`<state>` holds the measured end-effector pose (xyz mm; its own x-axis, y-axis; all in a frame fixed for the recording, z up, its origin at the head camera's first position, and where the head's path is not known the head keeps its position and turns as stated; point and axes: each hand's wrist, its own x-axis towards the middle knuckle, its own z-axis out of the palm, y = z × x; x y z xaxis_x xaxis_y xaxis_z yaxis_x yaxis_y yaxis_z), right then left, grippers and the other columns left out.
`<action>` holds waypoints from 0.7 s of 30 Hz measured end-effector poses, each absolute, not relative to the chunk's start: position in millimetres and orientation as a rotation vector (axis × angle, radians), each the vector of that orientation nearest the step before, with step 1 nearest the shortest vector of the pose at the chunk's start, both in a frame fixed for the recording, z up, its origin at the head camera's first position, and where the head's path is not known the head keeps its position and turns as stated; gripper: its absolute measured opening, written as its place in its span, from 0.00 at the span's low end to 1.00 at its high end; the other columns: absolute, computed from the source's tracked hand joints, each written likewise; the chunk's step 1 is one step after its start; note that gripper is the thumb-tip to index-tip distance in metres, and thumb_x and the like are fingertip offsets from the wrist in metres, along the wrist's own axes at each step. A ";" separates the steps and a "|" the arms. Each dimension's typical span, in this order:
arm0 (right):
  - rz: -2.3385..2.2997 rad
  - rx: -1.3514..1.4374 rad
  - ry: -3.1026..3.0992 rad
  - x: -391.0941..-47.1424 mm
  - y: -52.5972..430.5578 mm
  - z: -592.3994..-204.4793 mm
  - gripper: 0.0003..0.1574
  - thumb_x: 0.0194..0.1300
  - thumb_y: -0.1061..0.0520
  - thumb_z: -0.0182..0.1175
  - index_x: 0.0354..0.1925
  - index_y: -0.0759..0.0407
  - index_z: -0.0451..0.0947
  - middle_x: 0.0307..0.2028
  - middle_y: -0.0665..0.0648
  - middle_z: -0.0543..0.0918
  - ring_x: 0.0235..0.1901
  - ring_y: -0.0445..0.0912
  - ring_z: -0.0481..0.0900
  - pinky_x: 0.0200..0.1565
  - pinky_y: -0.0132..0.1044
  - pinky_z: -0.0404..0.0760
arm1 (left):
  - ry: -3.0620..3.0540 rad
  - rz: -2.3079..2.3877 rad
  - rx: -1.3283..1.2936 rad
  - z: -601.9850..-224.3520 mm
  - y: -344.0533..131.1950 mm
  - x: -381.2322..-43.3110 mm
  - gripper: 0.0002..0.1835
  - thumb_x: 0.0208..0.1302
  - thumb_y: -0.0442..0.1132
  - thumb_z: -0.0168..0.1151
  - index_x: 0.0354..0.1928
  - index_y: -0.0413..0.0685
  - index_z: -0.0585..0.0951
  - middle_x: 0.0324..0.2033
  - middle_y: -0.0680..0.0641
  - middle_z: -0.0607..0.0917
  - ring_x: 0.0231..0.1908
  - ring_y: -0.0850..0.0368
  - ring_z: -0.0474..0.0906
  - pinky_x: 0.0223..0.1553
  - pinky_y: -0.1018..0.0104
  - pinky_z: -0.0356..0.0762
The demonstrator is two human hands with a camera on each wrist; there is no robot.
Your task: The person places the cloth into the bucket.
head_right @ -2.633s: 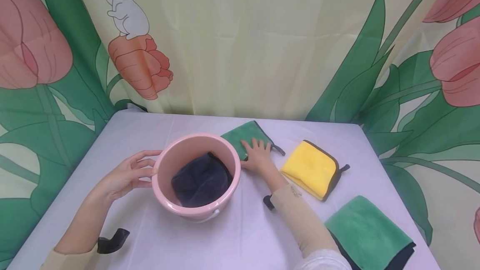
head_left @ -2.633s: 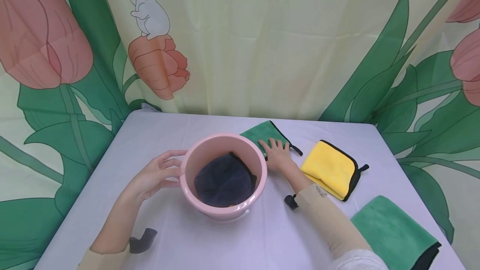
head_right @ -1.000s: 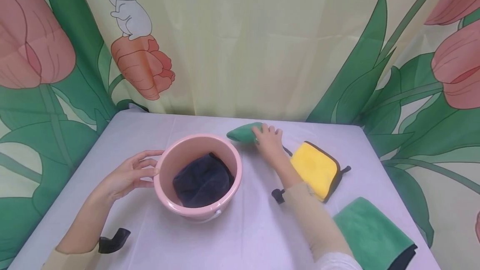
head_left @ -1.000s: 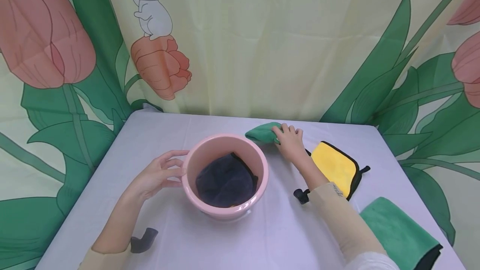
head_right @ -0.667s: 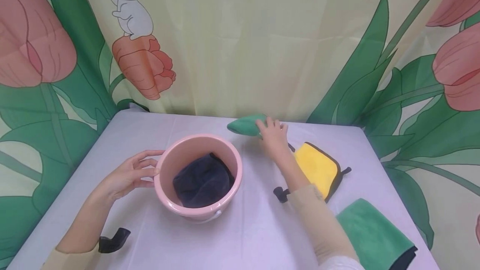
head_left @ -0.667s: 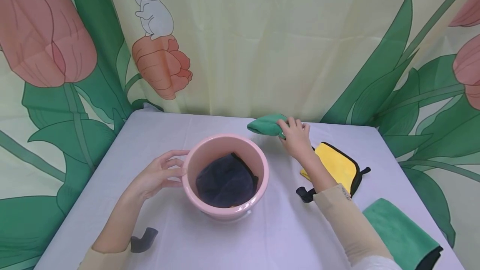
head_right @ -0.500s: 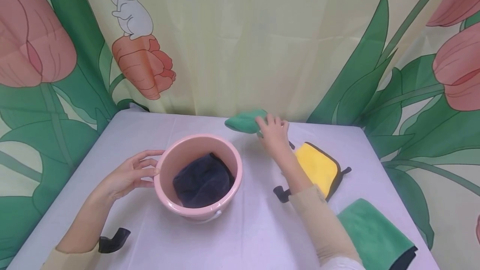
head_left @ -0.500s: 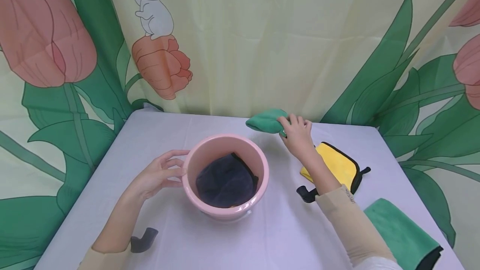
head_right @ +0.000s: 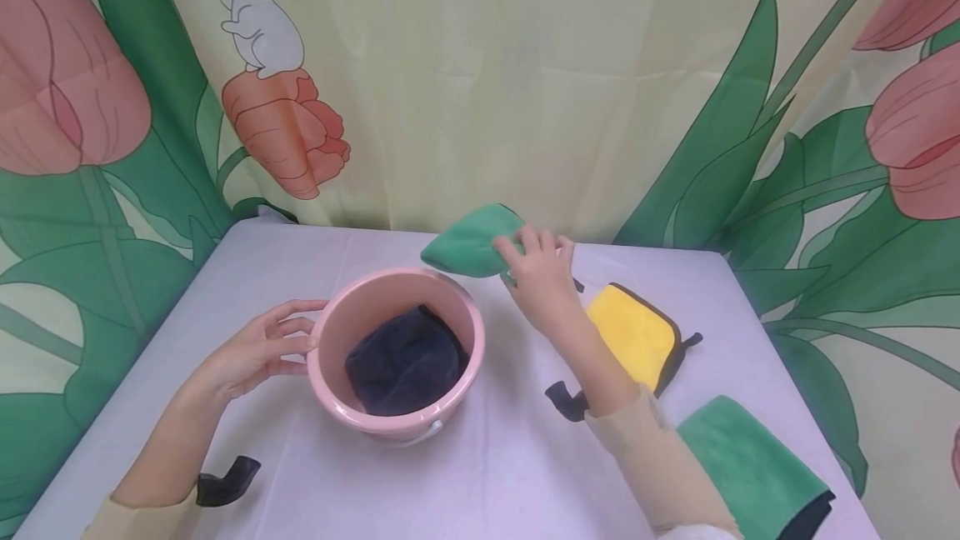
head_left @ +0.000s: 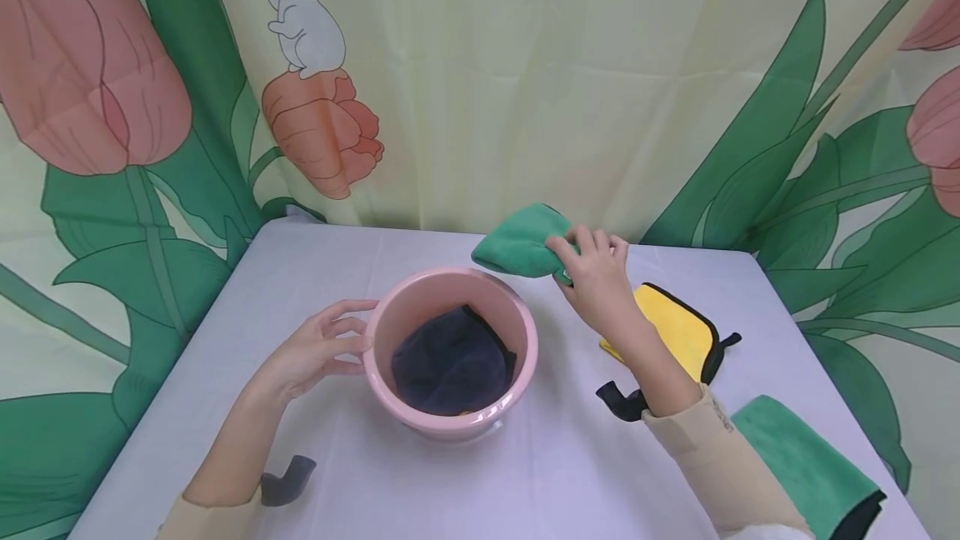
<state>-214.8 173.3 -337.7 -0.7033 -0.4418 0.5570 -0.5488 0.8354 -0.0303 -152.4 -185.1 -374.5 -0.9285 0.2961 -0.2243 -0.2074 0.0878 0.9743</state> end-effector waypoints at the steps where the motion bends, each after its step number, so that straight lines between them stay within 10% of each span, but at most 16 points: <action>1: 0.258 0.746 -2.440 -212.0 171.6 -336.6 0.25 0.49 0.64 0.67 0.47 0.56 0.71 0.40 0.62 0.70 0.39 0.57 0.66 0.42 0.55 0.60 | 2.012 1.896 0.089 -375.0 -185.3 -152.7 0.31 0.56 0.35 0.62 0.62 0.44 0.64 0.37 0.47 0.78 0.38 0.54 0.78 0.40 0.52 0.80; 21: 0.204 1.069 -2.267 -171.3 136.2 -333.6 0.30 0.40 0.61 0.74 0.44 0.52 0.73 0.40 0.59 0.72 0.39 0.54 0.70 0.39 0.52 0.65 | 1.988 1.904 0.117 -370.7 -185.9 -150.8 0.31 0.57 0.35 0.61 0.62 0.42 0.62 0.37 0.48 0.78 0.37 0.55 0.79 0.40 0.54 0.80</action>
<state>-171.3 136.2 -333.6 -0.4831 -0.6458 0.5912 -0.7410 0.6613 0.1168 -150.8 -185.9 -370.7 -0.9227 0.3198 -0.2154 -0.2014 0.0767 0.9765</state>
